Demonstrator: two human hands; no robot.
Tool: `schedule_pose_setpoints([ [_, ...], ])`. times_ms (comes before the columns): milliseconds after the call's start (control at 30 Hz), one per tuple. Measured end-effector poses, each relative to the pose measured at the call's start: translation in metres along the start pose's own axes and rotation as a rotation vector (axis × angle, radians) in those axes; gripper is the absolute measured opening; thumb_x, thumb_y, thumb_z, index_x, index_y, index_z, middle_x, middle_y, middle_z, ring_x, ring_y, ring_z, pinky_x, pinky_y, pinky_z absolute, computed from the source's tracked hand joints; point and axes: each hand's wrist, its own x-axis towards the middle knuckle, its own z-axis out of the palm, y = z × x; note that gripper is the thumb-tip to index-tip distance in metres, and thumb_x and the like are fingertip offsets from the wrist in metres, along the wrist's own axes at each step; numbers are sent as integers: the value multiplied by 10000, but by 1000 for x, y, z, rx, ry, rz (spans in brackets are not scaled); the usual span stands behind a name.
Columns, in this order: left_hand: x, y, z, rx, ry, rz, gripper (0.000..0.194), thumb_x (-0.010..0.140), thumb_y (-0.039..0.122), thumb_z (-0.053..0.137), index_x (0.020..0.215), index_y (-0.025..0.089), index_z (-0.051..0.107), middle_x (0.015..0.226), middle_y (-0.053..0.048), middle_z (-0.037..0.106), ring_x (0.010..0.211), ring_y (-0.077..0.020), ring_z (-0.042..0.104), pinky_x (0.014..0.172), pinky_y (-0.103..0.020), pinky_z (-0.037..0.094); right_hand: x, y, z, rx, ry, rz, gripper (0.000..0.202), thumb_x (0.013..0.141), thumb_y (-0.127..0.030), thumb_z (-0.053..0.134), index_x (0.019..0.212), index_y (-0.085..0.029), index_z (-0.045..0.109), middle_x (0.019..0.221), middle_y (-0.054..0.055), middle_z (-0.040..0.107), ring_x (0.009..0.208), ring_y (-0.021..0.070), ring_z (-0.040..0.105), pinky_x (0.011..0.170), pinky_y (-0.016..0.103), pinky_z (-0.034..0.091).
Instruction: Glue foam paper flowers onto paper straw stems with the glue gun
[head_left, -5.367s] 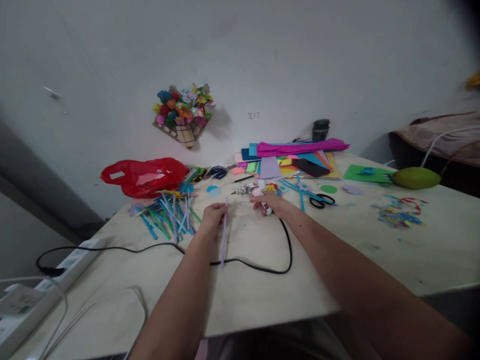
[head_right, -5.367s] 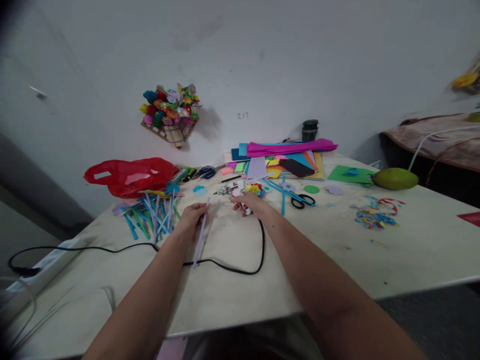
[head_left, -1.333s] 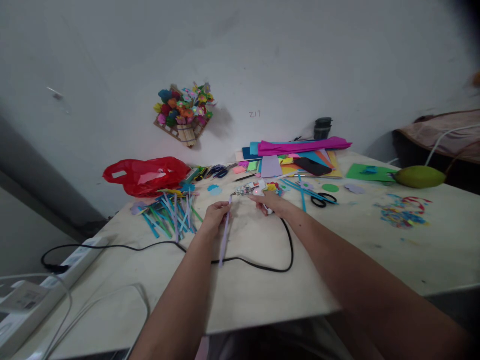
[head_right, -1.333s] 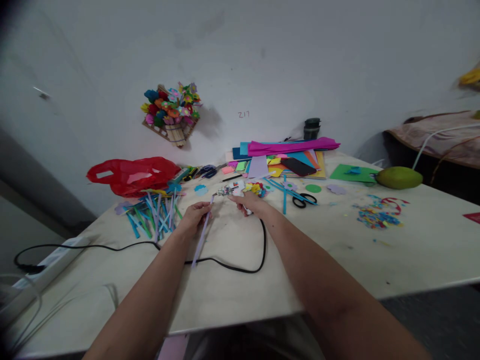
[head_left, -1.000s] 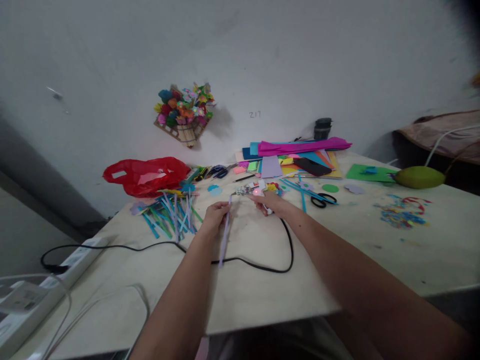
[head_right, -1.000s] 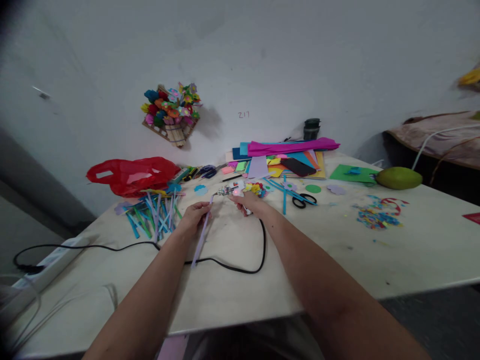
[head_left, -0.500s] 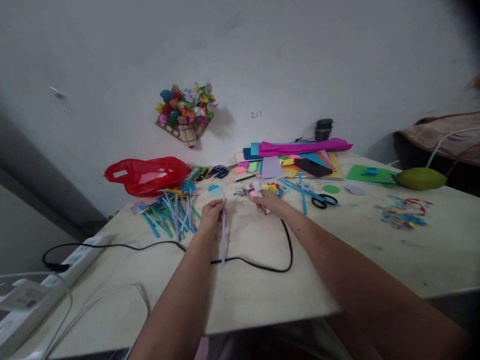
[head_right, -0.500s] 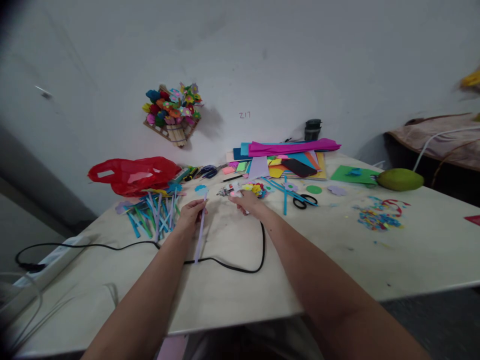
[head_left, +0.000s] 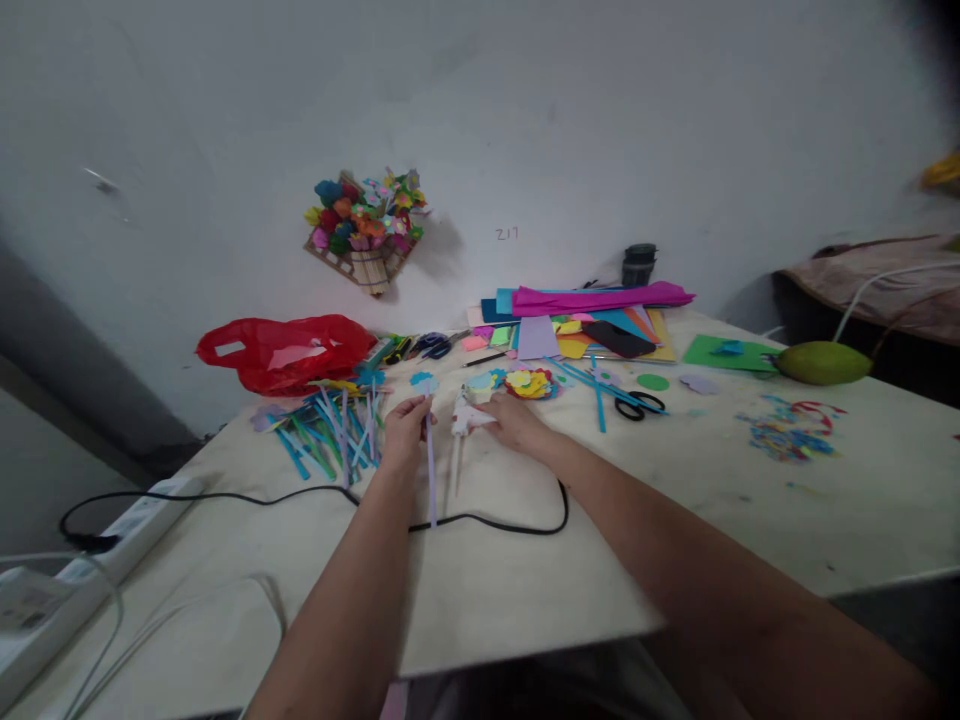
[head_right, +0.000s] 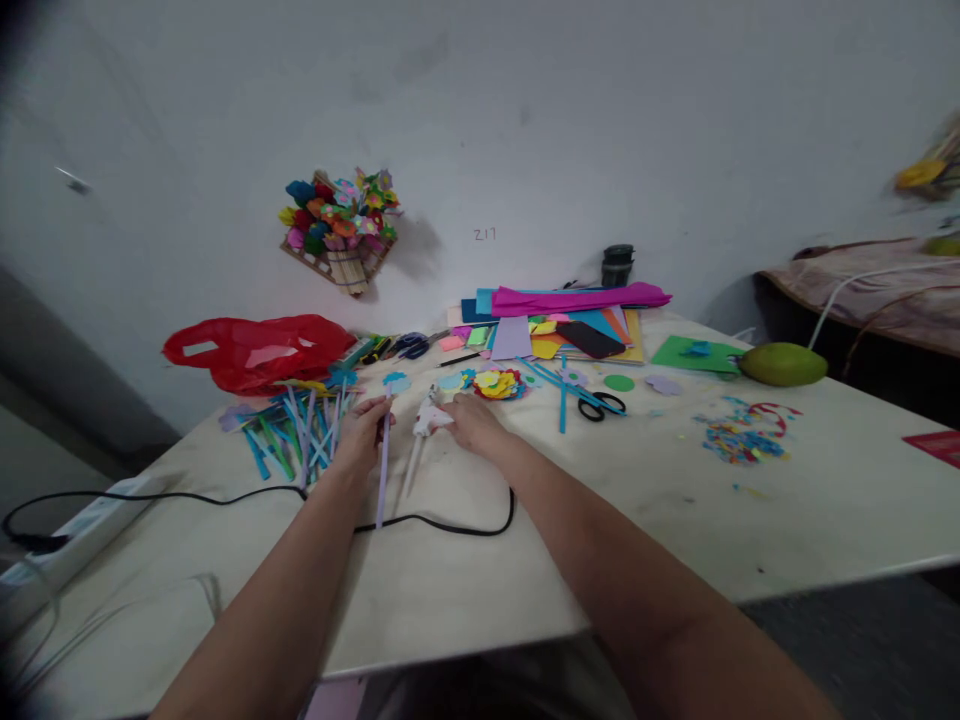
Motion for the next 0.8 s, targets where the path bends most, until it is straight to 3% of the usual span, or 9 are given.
schedule_pose_setpoints([
  [167,-4,2,4,-1,-22,-28,314,533,332,676,753,138,562,397,48,506,313,-57,383,315,-165,204,0,-8,1,16,40,-32,309,798,-238,479,1074,-140,578,949,100,564,903,176,492,803,279,352],
  [267,-6,3,5,2,-40,-35,323,532,334,680,758,135,563,402,42,511,323,-59,398,316,-160,210,-1,-6,-5,-7,131,21,271,817,-244,435,987,-145,622,910,90,590,886,176,504,794,276,351],
  [433,-9,5,7,16,-75,-75,317,531,335,679,755,136,575,410,46,506,325,-58,408,308,-155,209,-2,22,-18,-61,337,217,270,824,-240,405,977,-174,617,930,79,603,893,184,504,796,291,341],
  [533,-9,3,7,13,-108,-73,284,534,322,679,726,135,586,423,47,503,331,-55,414,311,-155,227,-4,44,-22,-93,387,368,278,813,-213,402,990,-180,613,962,81,598,905,192,502,783,294,343],
  [667,-8,-1,6,15,-169,-64,274,547,315,675,739,134,599,436,40,511,340,-56,424,319,-159,255,-9,60,-26,-139,380,448,283,786,-162,398,956,-179,623,957,78,600,883,200,509,754,302,352],
  [800,-7,-3,6,34,-209,-69,299,564,327,667,785,137,600,457,38,521,352,-65,443,330,-167,281,-11,60,-30,-192,292,398,279,737,-137,435,920,-176,642,1088,70,570,965,215,466,818,324,321],
])
